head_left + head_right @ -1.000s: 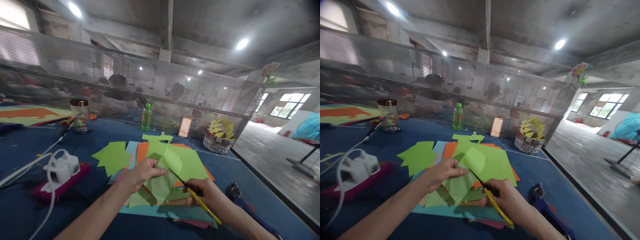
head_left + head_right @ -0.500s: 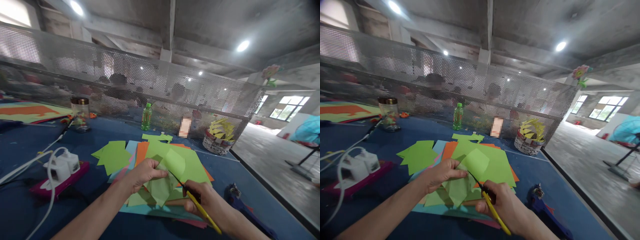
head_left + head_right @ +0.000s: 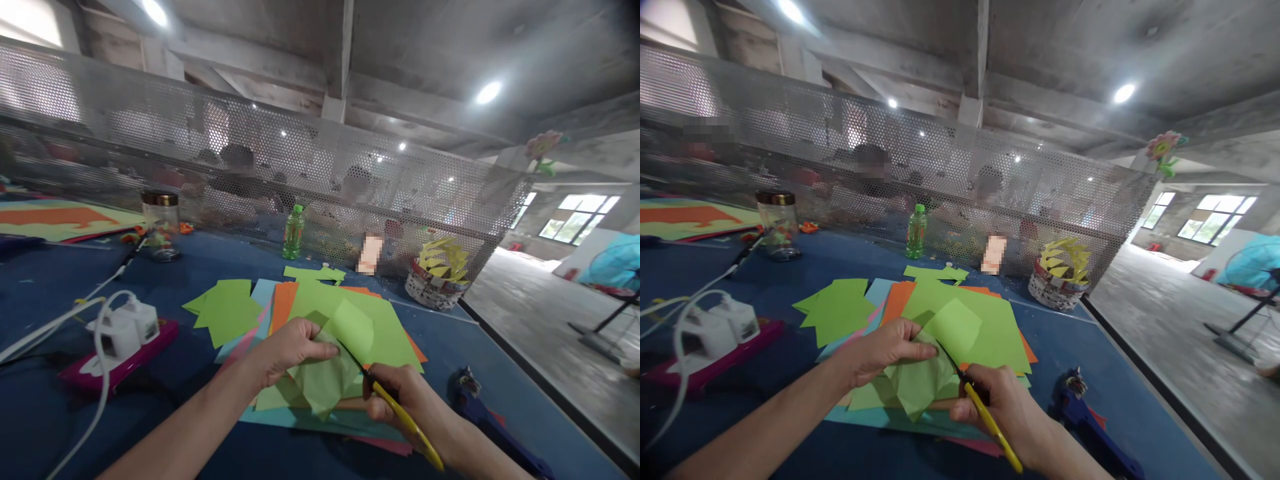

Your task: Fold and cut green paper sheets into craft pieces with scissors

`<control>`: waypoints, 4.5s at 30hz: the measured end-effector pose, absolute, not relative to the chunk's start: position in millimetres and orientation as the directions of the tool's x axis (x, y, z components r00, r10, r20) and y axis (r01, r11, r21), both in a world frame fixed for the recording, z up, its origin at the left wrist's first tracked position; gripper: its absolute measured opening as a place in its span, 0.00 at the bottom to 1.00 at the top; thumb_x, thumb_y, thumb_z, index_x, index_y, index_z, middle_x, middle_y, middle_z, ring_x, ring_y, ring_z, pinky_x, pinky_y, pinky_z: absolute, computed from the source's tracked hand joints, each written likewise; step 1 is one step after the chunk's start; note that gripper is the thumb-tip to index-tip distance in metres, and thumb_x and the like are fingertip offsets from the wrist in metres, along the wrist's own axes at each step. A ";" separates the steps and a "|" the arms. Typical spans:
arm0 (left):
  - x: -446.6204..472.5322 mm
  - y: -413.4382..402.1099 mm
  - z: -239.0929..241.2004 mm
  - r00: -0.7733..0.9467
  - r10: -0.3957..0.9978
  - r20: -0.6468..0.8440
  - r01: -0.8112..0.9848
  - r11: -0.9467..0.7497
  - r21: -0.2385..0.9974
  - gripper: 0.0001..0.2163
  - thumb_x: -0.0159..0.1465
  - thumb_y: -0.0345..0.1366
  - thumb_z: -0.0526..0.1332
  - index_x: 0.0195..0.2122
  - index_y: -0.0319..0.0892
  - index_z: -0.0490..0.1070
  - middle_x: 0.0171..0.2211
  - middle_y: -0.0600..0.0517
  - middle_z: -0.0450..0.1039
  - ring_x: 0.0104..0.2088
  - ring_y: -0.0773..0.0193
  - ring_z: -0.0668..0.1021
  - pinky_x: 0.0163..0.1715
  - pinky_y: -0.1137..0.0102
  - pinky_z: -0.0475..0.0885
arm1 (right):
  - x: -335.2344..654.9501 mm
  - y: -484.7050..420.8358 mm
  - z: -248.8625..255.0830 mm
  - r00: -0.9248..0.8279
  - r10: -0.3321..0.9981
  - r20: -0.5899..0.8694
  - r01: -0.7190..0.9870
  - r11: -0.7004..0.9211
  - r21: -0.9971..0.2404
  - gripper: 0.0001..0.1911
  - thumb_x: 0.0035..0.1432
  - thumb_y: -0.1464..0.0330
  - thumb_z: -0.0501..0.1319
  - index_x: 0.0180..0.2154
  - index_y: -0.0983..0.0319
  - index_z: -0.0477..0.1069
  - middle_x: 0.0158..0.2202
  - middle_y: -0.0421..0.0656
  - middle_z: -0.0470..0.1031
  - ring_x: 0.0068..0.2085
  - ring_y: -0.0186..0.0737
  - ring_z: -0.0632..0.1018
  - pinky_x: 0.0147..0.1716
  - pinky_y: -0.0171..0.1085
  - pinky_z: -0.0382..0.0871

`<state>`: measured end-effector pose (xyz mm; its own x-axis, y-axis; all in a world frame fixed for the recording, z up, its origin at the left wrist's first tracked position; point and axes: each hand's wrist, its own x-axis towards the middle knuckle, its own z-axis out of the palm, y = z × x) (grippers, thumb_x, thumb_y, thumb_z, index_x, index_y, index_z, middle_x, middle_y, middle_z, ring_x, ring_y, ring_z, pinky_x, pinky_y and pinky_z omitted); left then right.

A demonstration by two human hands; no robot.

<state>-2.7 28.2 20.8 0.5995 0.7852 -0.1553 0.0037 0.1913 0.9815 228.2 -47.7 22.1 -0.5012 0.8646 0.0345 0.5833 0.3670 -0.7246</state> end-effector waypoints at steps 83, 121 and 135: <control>-1.4 26.2 14.8 0.720 0.653 -0.237 0.046 0.296 0.954 0.12 0.43 0.36 0.74 0.30 0.39 0.81 0.30 0.49 0.81 0.25 0.64 0.79 0.29 0.72 0.72 | 214.7 -56.5 25.7 -0.478 0.877 0.046 0.667 0.396 -0.631 0.35 0.50 0.36 0.52 0.33 0.63 0.65 0.25 0.35 0.58 0.27 0.32 0.55 0.24 0.32 0.50; -3.7 27.0 12.5 0.753 0.602 -0.265 0.140 0.247 0.959 0.13 0.41 0.38 0.75 0.28 0.40 0.81 0.27 0.51 0.80 0.23 0.65 0.77 0.28 0.73 0.72 | 220.6 -54.2 5.1 -0.406 0.914 -0.019 0.741 0.317 -0.592 0.36 0.51 0.36 0.50 0.29 0.63 0.67 0.23 0.37 0.61 0.26 0.33 0.58 0.22 0.31 0.51; -18.1 28.2 31.1 0.774 0.592 -0.223 0.080 0.257 0.963 0.09 0.47 0.36 0.72 0.29 0.38 0.81 0.24 0.51 0.79 0.20 0.68 0.76 0.25 0.74 0.71 | 208.0 -61.1 25.6 -0.252 0.957 -0.146 0.909 0.182 -0.375 0.18 0.51 0.51 0.63 0.32 0.59 0.72 0.24 0.38 0.72 0.23 0.33 0.66 0.21 0.31 0.50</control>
